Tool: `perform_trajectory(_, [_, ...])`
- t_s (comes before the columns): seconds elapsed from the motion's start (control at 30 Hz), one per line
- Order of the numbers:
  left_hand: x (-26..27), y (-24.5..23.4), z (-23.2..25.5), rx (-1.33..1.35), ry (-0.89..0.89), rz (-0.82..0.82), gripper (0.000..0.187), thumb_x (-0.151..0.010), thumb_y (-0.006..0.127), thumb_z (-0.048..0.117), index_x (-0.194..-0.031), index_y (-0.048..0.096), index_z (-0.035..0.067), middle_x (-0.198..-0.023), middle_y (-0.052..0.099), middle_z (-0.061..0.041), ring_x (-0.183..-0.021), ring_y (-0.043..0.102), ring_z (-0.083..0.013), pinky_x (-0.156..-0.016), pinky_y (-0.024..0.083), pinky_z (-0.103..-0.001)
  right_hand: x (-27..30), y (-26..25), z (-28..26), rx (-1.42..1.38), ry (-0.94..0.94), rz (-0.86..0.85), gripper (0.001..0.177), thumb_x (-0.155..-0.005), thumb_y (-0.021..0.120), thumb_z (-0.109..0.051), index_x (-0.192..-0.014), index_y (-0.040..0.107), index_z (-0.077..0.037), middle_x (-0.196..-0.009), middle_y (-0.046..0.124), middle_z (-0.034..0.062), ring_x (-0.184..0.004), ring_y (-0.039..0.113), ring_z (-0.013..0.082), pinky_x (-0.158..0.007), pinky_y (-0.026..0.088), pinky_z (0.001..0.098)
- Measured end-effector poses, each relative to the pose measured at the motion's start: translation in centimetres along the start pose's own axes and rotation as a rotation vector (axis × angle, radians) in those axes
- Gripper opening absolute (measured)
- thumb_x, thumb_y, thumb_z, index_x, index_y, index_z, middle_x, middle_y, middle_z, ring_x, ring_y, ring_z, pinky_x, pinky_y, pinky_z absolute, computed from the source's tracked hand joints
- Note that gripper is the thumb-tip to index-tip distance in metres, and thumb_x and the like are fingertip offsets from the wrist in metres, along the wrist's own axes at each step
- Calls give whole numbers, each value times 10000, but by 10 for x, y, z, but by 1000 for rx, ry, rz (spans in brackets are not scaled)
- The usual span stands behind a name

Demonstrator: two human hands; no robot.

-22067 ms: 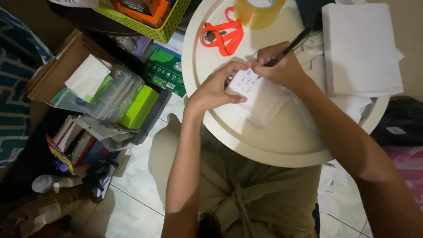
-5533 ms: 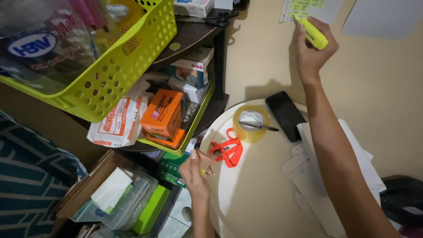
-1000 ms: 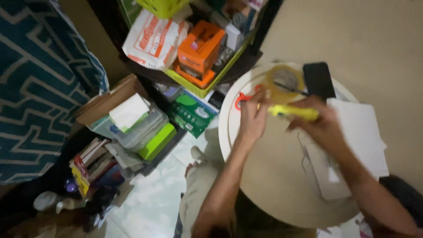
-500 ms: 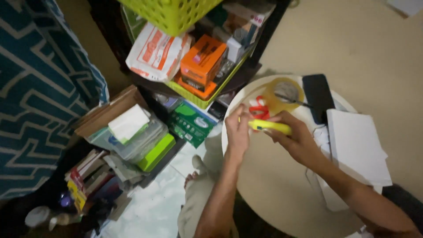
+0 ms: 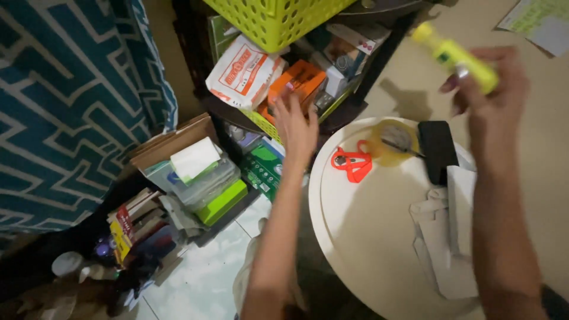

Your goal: Writing notes on small pieces of paper, folding them, and highlighting a chart on the wall.

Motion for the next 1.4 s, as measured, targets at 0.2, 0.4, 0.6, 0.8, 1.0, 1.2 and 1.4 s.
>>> perform_trajectory(0.2, [-22,27,-53,-499,64,-140,698,-738,713,342,-1345,417,166,-1436,162,-249,-1286,253,-470,-964,312,-584,6,-15,-22,58,155,15,140,-1072,494,70,-1186,417,93,-952,533,205,-754,563,226,-584,445,265])
perform_trajectory(0.4, [-20,3,-44,-131,25,-91,573,-771,704,381,-1239,529,101,-1321,320,-220,-1196,357,-389,-959,363,-488,20,-25,-3,29,190,40,138,-1074,478,105,-1199,419,109,-935,541,211,-735,565,219,-578,450,252])
perform_trajectory(0.6, [-11,-5,-40,34,97,-45,543,-779,710,324,-1236,537,87,-1263,361,-158,-1156,389,-325,-905,409,-409,16,-30,14,-74,104,86,180,-1091,410,32,-1263,363,8,-1090,485,187,-870,533,226,-645,409,263])
perform_trajectory(0.8, [-8,12,-56,-95,200,-81,541,-833,646,244,-1315,451,95,-1389,267,-186,-1295,267,-396,-1005,341,-527,-50,3,30,118,-165,161,293,-1004,443,102,-1262,427,-35,-1105,520,174,-817,522,217,-602,425,278])
perform_trajectory(1.0, [9,10,-47,-357,218,-19,770,-860,628,317,-1468,178,179,-1498,151,-230,-1374,185,-449,-1114,205,-587,-100,51,47,445,-298,311,318,-761,651,23,-1079,631,19,-997,630,184,-785,578,340,-675,446,417])
perform_trajectory(1.2, [43,-23,9,-178,221,-103,691,-853,568,201,-1441,215,110,-1477,150,-254,-1362,188,-453,-1096,204,-564,-125,75,62,704,-137,267,290,-816,607,-141,-1091,667,-74,-1066,600,151,-885,537,359,-661,412,496])
perform_trajectory(1.4, [84,-45,44,-60,256,-217,643,-792,562,154,-1382,330,47,-1455,213,-243,-1342,224,-433,-1091,199,-548,-113,66,62,788,-44,162,408,-894,560,-300,-1281,496,-186,-1213,487,112,-991,443,335,-768,343,488])
Point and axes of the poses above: each hand's wrist, its own x-axis away from the middle knuckle, its own y-axis out of the palm, z = x × y, the point moved 5 cm from there along -x, towards the middle knuckle
